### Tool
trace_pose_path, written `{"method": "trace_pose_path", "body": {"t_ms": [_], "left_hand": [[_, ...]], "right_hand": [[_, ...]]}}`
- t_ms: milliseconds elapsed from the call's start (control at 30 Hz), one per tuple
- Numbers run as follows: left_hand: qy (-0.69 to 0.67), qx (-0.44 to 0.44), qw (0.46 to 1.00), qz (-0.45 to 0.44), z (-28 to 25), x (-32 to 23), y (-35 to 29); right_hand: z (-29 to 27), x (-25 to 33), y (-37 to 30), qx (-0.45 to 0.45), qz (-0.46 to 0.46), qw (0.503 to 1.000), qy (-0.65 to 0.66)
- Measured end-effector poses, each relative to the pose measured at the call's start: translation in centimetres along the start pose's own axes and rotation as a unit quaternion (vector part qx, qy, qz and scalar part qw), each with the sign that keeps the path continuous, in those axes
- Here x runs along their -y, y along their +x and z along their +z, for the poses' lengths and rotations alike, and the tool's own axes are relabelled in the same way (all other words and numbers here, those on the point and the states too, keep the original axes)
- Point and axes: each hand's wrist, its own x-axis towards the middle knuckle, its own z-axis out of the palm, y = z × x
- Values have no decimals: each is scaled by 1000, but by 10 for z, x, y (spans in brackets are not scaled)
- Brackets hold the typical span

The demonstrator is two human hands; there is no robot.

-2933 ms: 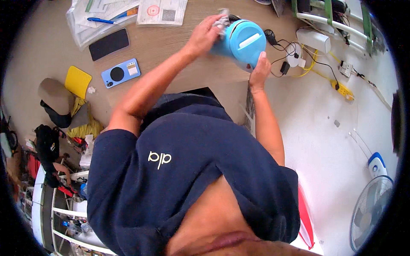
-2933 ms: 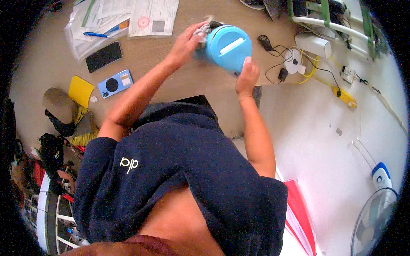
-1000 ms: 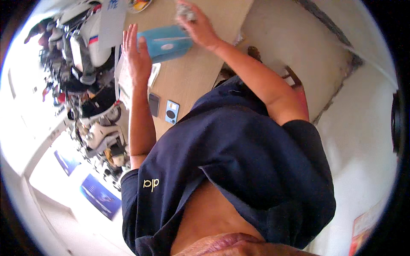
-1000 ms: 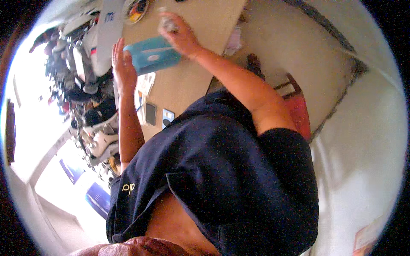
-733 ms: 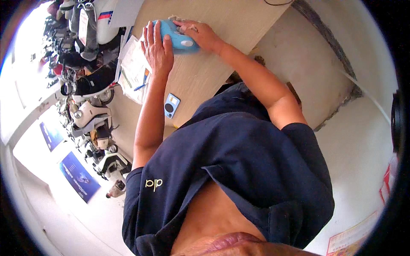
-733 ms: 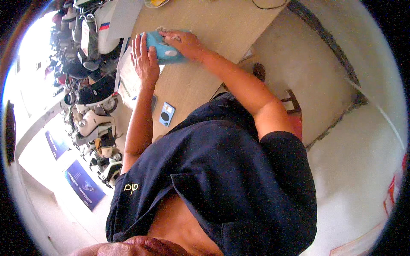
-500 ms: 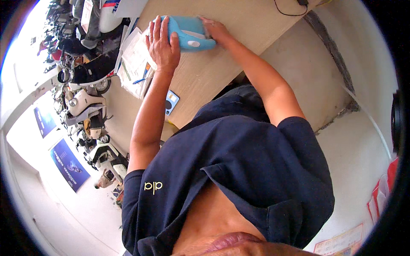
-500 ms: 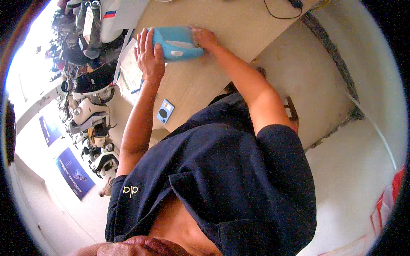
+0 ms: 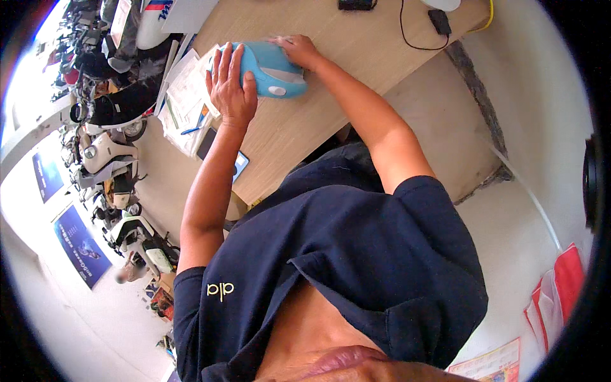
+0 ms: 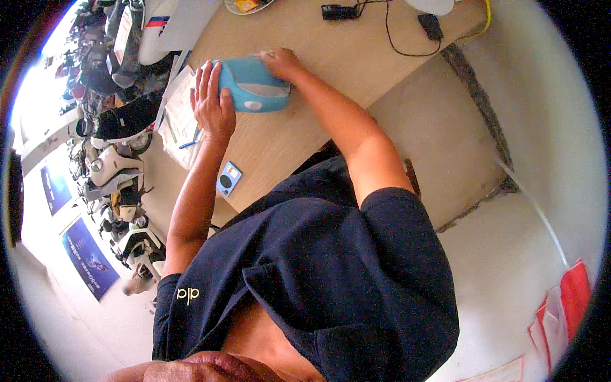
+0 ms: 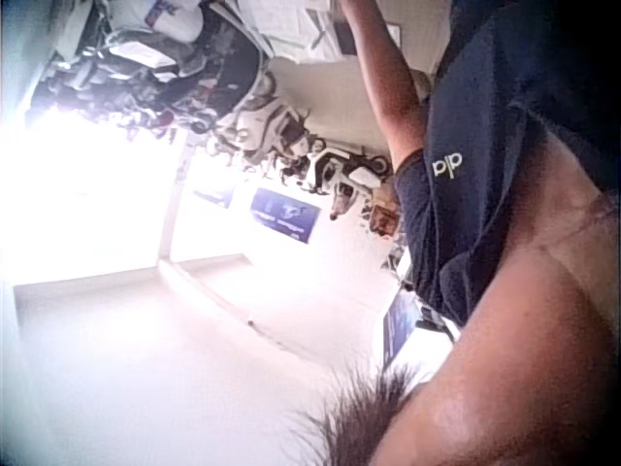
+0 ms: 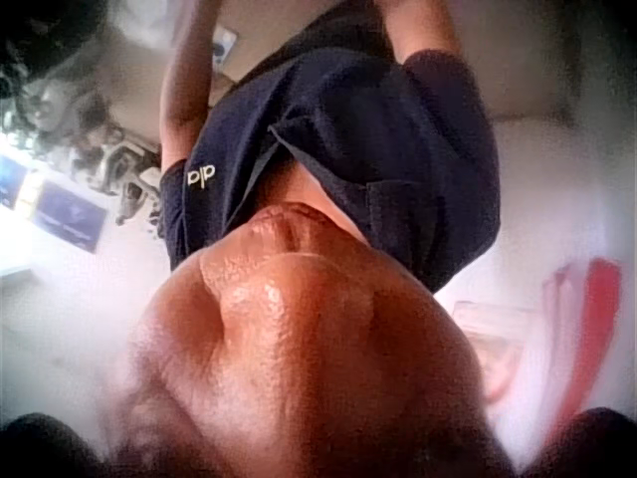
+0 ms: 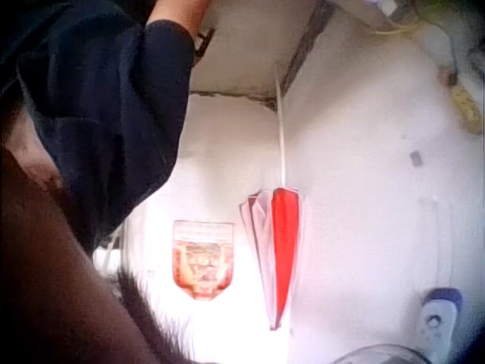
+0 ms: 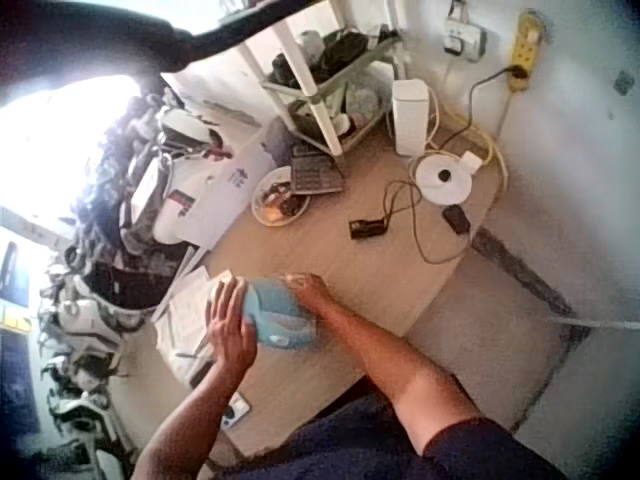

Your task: The person wipes down a blue kettle, a white electronic device, and a calculator using a cloth, then cleans the surface of a desk and the inside of a drawer.

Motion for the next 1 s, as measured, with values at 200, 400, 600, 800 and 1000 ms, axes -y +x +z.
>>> {"method": "trace_pose_path", "body": {"t_ms": [200,400,600,800,1000], "left_hand": [[1,-17,997,-71,4,0,2],[19,-6,971,-239,23,-14,61],[13,57,975,-214,24,-22,51],[-42,127,990,-43,-7,15,53],[-45,143,988,-37,0,10,60]], "right_hand": [[-14,-7,-11,21,91,994,61],[-33,-38,-10,-177,212,909,312],[-39,15,-57,-328,195,862,333],[0,92,-111,-233,248,757,557],[62,94,-67,-422,7,898,124]]}}
